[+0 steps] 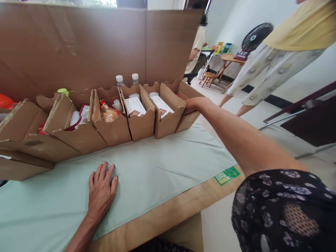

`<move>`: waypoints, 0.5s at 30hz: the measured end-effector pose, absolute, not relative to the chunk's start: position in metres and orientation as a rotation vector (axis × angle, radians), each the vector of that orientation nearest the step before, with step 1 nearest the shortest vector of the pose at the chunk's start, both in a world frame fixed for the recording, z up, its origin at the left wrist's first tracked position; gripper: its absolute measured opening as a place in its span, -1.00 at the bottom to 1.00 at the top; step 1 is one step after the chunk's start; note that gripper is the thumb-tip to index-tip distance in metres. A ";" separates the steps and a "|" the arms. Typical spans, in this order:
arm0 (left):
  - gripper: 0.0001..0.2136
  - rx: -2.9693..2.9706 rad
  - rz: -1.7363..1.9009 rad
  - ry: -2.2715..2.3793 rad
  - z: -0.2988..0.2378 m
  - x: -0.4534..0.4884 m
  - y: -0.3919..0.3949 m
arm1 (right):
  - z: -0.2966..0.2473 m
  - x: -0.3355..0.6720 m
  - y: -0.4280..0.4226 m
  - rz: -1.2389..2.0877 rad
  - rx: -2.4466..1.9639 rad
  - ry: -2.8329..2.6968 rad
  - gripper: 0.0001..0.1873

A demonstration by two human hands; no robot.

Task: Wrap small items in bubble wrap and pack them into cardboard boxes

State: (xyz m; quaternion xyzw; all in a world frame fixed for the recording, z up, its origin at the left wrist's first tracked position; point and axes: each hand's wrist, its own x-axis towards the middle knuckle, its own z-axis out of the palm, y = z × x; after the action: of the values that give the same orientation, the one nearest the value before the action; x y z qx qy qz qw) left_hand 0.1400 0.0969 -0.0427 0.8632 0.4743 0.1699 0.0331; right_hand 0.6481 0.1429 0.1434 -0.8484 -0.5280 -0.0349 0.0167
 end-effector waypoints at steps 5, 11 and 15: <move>-0.52 2.634 0.560 1.447 -0.043 0.138 0.097 | 0.134 0.635 0.140 0.046 -2.849 -1.653 -0.50; -0.50 2.715 0.502 1.438 -0.045 0.138 0.097 | 0.159 0.625 0.128 -0.005 -2.865 -1.706 -0.44; -0.51 2.746 0.520 1.445 -0.049 0.137 0.098 | 0.172 0.619 0.119 0.013 -2.886 -1.723 -0.51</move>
State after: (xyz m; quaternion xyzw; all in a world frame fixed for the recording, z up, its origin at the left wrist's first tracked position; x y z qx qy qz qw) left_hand 0.1373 0.0976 -0.0486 0.8728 0.4592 0.1652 -0.0020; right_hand 0.6191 0.1194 0.1716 -0.8534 -0.5096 0.0039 -0.1096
